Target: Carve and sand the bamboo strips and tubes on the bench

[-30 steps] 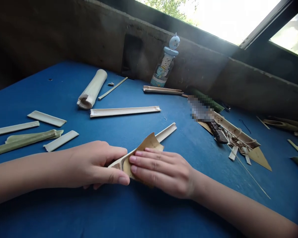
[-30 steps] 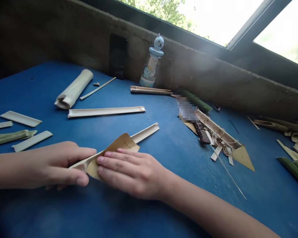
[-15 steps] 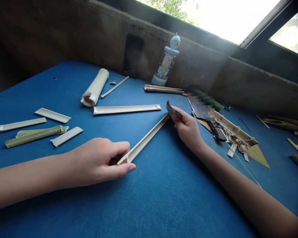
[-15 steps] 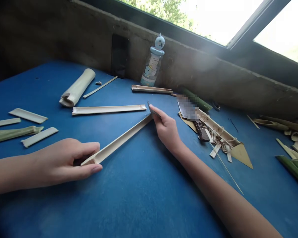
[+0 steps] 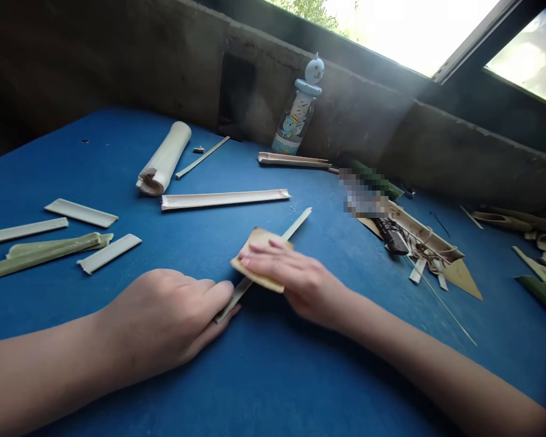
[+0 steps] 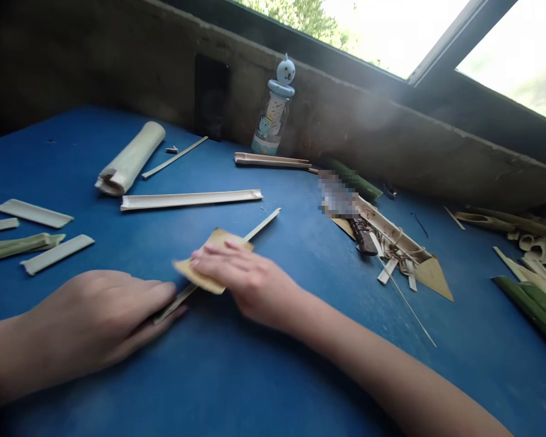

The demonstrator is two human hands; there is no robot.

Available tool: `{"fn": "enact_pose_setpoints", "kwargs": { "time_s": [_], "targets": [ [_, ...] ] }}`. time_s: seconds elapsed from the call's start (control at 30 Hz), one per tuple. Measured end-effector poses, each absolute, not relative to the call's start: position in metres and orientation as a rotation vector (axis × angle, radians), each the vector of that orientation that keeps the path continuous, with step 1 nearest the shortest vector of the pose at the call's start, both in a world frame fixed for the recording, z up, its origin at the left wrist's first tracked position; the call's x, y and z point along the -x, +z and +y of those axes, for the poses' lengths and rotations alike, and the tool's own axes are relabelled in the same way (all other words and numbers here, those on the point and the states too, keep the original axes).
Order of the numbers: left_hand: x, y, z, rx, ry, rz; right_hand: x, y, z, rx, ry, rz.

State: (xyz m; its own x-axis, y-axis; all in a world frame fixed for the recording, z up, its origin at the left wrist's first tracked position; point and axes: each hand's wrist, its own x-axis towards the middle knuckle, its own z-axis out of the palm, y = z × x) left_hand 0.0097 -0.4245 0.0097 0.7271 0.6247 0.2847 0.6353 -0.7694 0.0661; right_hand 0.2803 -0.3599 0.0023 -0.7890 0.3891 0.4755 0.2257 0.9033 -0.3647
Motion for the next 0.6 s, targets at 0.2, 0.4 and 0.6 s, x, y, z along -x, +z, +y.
{"fn": "enact_pose_setpoints", "kwargs": {
  "time_s": [0.2, 0.4, 0.6],
  "targets": [
    [-0.01, 0.008, -0.424, 2.77, -0.424, -1.05, -0.319, -0.008, -0.31, 0.845, 0.282, -2.369],
    [-0.005, -0.006, -0.419, 2.909, -0.445, -1.185, -0.274, 0.005, -0.366, 0.407, 0.517, -2.591],
    [-0.007, 0.007, -0.414, 3.038, -0.224, -1.415, -0.327, -0.008, -0.293, 0.831, 0.506, -2.361]
  ]
}}
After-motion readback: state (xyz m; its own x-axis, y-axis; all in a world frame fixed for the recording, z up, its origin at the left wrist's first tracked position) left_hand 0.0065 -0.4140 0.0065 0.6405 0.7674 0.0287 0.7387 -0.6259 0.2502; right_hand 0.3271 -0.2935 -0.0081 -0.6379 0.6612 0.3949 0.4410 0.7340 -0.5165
